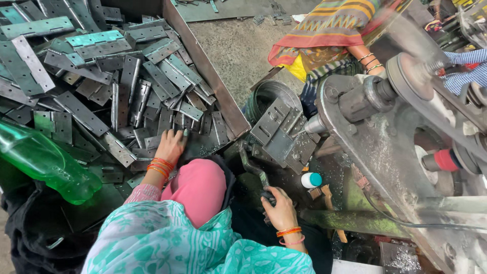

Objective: The person repeatedly picks metal hinge blanks from a bin, places them into a press machine, and operates the lever to punch holes. The processed pieces are then dropped back into the bin. The cycle continues throughout the clip.

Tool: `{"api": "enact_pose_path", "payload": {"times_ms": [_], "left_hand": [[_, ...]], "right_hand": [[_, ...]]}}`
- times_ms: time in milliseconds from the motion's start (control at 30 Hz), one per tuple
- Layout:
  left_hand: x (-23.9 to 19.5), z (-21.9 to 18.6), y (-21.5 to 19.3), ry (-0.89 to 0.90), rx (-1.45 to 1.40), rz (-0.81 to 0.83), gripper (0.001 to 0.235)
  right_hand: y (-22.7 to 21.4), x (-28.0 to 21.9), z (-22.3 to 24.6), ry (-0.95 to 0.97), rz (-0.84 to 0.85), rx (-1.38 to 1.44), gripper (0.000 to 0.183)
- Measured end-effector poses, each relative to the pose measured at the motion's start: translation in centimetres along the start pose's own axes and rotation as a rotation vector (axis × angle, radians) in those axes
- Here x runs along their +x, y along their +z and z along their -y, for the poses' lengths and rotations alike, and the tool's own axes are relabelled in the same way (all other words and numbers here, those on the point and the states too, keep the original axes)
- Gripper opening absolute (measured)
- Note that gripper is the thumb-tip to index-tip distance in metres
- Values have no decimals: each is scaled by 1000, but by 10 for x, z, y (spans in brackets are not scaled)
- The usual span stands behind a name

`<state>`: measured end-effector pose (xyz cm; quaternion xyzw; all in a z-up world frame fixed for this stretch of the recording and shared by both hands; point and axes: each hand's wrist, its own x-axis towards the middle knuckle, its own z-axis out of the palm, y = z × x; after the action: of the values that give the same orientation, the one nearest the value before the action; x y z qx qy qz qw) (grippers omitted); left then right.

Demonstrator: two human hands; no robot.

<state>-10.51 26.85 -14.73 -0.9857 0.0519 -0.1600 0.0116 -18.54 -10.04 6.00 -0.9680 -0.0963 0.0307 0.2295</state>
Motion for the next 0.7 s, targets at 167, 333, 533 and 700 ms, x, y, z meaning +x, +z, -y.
{"api": "enact_pose_path", "payload": {"times_ms": [167,333,533,700], "left_hand": [[-3,-2,-10,62,123,46,38],[-7,-2,-11,107,140,-13,38],[-4,-4,3,-44,-71,56,54],[3,-7,9,-150,-118,18,49]], "right_hand": [[-2,-1,2,26,-2,23,34],[-3,-2,4,54,-6,24,34],[-4,-3,4,66,-11,7,33],[-3,-6,4,99,5,14,33]]}}
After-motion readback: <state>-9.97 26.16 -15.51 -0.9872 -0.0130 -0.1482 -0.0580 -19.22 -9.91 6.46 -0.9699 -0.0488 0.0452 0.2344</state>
